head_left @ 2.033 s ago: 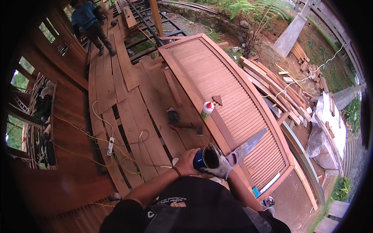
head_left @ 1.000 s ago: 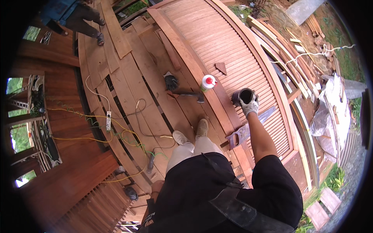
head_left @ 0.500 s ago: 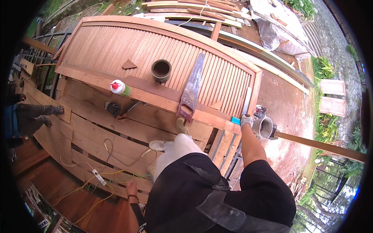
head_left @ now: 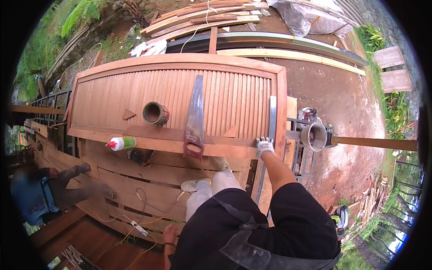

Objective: The person assembles a wooden louvered door by applying glue to the frame, positioning wooden slats, and securing them with a nail gun. They use a square to ensure alignment and apply a finish to the assembled door.

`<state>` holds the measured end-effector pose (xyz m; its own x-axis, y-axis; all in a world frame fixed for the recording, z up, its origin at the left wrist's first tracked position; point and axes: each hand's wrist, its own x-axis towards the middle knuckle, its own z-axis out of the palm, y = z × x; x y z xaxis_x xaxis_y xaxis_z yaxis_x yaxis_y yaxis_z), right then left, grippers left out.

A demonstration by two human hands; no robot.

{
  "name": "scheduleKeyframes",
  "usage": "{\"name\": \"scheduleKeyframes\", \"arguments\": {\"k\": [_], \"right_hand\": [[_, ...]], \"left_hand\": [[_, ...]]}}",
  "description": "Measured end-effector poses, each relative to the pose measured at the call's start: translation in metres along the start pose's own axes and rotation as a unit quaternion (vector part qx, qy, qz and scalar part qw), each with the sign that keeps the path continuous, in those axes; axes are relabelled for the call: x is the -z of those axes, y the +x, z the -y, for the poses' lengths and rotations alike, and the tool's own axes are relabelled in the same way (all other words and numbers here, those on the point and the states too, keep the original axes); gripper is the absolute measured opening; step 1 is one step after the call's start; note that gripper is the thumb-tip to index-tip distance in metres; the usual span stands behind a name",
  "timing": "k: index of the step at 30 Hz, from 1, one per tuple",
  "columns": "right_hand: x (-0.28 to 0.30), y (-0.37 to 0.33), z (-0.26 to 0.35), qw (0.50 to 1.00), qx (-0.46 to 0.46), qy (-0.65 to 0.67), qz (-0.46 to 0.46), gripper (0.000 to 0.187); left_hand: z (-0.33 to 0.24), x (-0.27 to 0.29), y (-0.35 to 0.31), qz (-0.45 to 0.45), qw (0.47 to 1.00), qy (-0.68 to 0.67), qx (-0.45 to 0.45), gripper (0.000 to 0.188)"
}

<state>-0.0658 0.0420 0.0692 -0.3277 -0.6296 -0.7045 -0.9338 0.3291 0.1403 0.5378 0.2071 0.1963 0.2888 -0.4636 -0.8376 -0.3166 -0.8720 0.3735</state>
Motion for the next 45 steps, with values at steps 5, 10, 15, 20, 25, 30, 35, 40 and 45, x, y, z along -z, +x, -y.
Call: {"name": "scheduleKeyframes", "arguments": {"k": [5,10,15,20,25,30,35,40,45], "right_hand": [[0.022,0.001,0.000,0.999,0.044,-0.012,-0.005,0.065],[0.018,0.012,-0.008,0.998,0.060,-0.015,-0.025,0.057],[0.002,0.019,-0.012,0.997,0.065,-0.003,-0.053,0.051],[0.026,0.007,-0.018,0.996,0.076,-0.027,-0.044,0.040],[0.023,0.013,-0.004,0.988,0.098,-0.080,-0.085,0.026],[-0.004,0.042,-0.032,0.979,0.128,-0.153,-0.050,0.032],[0.031,0.023,0.014,0.930,0.215,-0.297,0.042,0.035],[0.092,-0.012,0.073,0.854,0.322,-0.395,0.106,0.040],[0.114,-0.014,0.116,0.868,0.364,-0.325,0.091,0.041]], "left_hand": [[-0.020,-0.013,0.006,-0.006,0.998,-0.059,-0.035,0.033],[-0.026,-0.021,-0.007,-0.044,0.996,-0.057,-0.054,0.031],[0.085,-0.011,0.023,-0.061,0.994,-0.084,-0.040,0.029],[0.160,-0.036,0.013,-0.108,0.987,0.072,-0.098,0.027],[0.160,-0.087,-0.038,-0.123,0.985,0.116,-0.023,0.029],[0.049,-0.096,-0.083,-0.065,0.996,0.057,0.012,0.034],[0.083,-0.106,-0.047,-0.151,0.986,-0.058,0.039,0.031],[0.067,-0.119,-0.010,-0.174,0.984,-0.020,-0.034,0.028],[0.022,-0.115,-0.024,-0.120,0.989,-0.084,0.012,0.026]]}}
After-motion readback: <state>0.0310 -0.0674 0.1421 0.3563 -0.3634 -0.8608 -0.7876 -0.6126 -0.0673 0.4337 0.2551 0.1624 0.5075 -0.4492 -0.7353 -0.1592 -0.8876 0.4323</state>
